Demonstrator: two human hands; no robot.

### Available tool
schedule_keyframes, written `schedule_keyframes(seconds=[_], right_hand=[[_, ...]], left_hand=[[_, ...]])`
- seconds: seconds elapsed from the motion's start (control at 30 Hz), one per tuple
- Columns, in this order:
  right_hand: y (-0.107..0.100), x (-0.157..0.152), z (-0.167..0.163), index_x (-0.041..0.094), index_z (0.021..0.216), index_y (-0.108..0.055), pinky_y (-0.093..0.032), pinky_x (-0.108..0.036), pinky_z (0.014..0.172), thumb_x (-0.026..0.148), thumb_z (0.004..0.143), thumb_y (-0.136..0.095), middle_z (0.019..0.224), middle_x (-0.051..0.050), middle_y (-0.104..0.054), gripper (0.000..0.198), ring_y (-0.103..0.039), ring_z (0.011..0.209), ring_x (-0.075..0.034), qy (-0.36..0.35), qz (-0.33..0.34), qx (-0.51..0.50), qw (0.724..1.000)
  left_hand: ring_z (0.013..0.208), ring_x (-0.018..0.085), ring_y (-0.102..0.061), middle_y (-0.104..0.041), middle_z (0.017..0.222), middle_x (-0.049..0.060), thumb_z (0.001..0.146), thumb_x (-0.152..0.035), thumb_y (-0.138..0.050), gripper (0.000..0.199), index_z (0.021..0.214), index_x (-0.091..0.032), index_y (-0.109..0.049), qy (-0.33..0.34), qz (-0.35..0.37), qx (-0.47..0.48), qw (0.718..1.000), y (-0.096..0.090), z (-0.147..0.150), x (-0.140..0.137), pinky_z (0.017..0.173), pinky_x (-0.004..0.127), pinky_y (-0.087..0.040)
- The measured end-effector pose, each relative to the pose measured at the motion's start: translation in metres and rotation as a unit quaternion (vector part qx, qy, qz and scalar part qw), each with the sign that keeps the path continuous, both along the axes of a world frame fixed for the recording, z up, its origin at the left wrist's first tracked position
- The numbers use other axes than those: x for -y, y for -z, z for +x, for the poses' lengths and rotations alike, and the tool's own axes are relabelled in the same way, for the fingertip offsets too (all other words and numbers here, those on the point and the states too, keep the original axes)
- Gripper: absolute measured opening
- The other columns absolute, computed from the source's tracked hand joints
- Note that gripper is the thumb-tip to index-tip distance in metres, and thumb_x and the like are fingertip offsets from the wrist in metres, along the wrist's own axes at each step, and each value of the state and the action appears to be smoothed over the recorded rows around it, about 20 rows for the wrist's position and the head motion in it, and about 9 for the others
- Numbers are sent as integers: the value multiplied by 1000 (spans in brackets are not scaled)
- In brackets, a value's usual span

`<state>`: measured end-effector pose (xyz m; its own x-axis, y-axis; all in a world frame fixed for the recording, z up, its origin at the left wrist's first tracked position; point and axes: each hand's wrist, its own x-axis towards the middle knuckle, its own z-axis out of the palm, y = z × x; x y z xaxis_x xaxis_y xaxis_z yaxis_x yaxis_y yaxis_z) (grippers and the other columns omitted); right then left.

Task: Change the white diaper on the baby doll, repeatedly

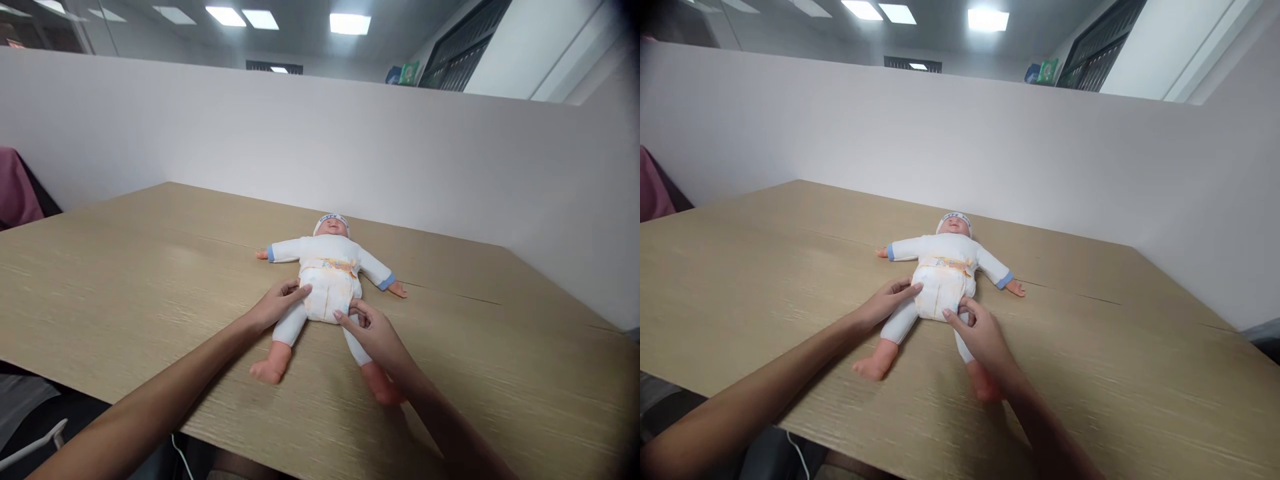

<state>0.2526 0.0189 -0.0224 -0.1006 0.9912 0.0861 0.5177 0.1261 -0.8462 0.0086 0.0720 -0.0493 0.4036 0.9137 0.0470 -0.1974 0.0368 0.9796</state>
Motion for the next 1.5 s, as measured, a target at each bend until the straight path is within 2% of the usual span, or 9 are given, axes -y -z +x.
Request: schedule_keyframes(seconds=[0.2,0.43,0.6,0.87,1.07,1.17,1.3,1.4,1.5], right_hand=[[-5,7,-10,21,87,-72,-31,-31,62,57,94,-68,70,4,-49,36,-34,66,-16,12,3,27,1000],[4,6,-9,21,101,-77,-40,-31,68,56,96,-67,87,-1,-70,38,-49,73,-18,13,7,-22,1000],[1,12,-10,23,93,-72,-31,-32,61,58,95,-71,67,4,-53,35,-40,63,-17,69,25,43,996],[3,11,-7,24,95,-75,-50,-43,88,48,95,-74,109,-11,-71,25,-62,106,-32,99,161,121,975],[2,9,0,23,99,-76,-52,-44,89,46,95,-75,111,-10,-71,23,-65,101,-29,73,172,124,974],[0,11,1,24,99,-71,-51,-43,91,47,97,-74,103,-8,-74,23,-66,95,-28,93,220,142,961],[-1,11,0,24,114,-66,-50,-48,101,48,102,-69,115,-10,-76,26,-68,107,-32,134,309,180,924],[2,10,0,25,127,-66,-49,-49,109,41,106,-64,126,-11,-76,26,-67,119,-32,93,346,184,915],[10,5,4,25,122,-69,-51,-45,104,36,110,-57,119,-9,-79,20,-70,111,-29,66,358,157,918]], left_hand=[[93,23,-66,-78,103,7,92,-61,-81,47,102,-15,-76,-15,29,8,999,3,-3,-3,85,33,-49],[98,24,-69,-81,108,8,90,-59,-83,48,108,-16,-77,-1,2,19,1000,-1,-2,0,88,33,-51],[97,23,-70,-81,109,9,89,-59,-85,49,109,-16,-74,-18,-22,10,1000,-2,-2,2,84,33,-52],[97,25,-74,-83,111,12,88,-59,-86,49,110,-16,-78,-10,7,-22,1000,-3,-7,1,84,35,-55],[86,24,-74,-81,93,7,81,-51,-93,54,116,-17,-70,-98,9,-59,993,-3,-12,1,77,35,-54],[87,23,-72,-81,99,7,84,-51,-91,53,117,-20,-64,-163,82,-113,977,-5,-14,4,79,36,-55],[107,24,-68,-74,136,9,96,-46,-79,38,124,-24,-67,-265,274,-223,897,-9,-16,9,98,40,-54],[127,27,-64,-72,143,8,105,-42,-67,33,134,-27,-69,-226,346,-247,877,-8,-15,11,109,42,-50],[122,27,-67,-76,132,9,111,-44,-56,30,129,-24,-70,-202,342,-253,882,-1,-14,8,108,42,-50]])
